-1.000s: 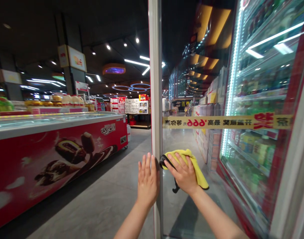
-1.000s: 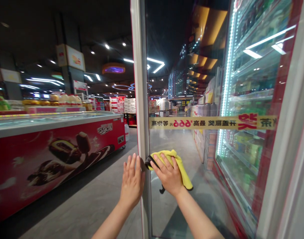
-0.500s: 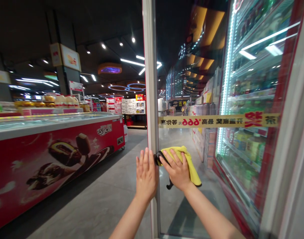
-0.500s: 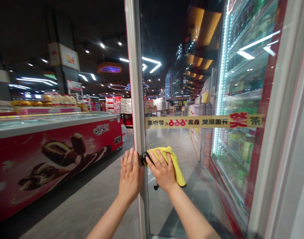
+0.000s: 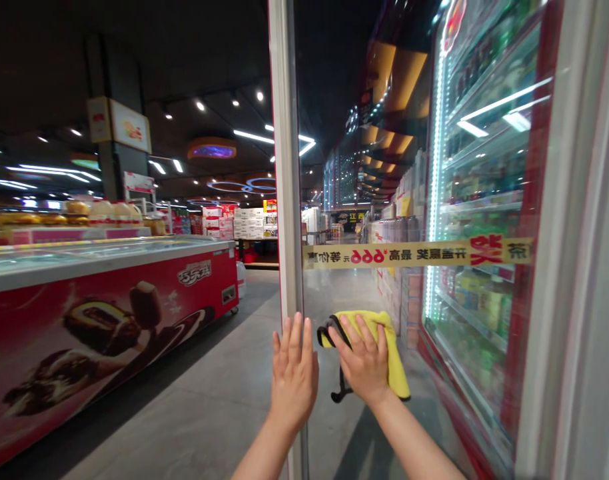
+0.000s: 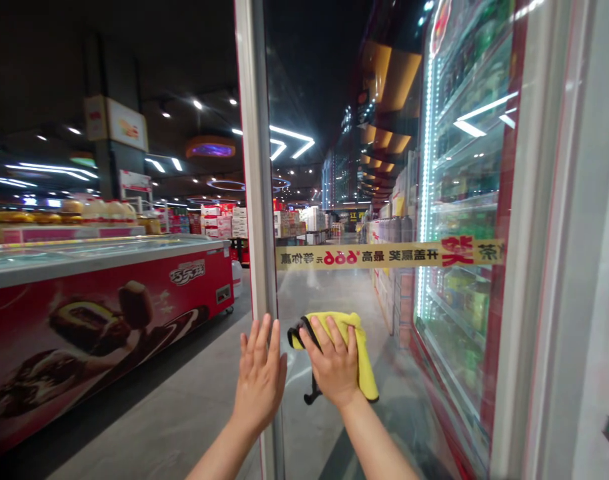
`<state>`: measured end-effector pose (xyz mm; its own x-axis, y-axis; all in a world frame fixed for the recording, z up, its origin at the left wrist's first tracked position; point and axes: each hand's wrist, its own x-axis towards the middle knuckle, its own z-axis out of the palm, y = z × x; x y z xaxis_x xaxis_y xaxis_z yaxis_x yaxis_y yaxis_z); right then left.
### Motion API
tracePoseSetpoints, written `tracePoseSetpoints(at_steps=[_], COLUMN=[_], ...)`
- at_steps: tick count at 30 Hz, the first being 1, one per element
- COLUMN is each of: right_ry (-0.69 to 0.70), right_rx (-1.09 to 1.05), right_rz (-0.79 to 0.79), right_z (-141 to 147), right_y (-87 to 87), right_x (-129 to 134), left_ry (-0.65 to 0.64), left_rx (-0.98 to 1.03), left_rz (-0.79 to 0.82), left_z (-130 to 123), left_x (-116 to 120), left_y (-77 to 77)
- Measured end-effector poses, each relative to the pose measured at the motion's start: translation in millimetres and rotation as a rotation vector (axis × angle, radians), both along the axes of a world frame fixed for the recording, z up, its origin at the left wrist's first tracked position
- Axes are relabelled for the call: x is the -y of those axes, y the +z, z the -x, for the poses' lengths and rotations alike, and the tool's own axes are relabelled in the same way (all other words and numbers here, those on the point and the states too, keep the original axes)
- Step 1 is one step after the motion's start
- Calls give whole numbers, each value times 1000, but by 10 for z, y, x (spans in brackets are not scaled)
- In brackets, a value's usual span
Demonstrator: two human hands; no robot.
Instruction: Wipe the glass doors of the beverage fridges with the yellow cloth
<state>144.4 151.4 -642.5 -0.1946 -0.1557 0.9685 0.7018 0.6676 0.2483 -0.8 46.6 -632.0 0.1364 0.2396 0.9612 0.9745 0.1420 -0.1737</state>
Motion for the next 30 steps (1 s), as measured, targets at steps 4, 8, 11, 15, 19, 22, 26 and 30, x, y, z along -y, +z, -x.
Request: tracePoseSetpoints(at_steps=[4,8,11,15,19,22,26,30], right_ry=[-51,-94,-60,-34,-74,-102,-111,-101], right_rx=[-16,-107,-67,-12,-108,-147,-181,-178], right_rz=[-18,5,2,7,-11,0,42,17], right_z=[-144,-347,-403,-486,-680,-752,-754,-954], right_y=[420,292,-5,78,246,72,22,355], right_x=[-92,-167,-153,-197,-344,-375,-332,-437], left_ry=[-33,-41,-46,-76,-100,-100,-115,-165], left_rx=[1,12,-22,-68,-52,-54,-94,-122], left_rz=[-12,0,9,23,42,53,57,57], left_z=[-112,-185,-220,-317,-436,-470,-467,-503], left_x=[-65,-90,-114,-208,-312,-365,-454,-596], left_y=[83,73,7,-11,11,-22,-34,48])
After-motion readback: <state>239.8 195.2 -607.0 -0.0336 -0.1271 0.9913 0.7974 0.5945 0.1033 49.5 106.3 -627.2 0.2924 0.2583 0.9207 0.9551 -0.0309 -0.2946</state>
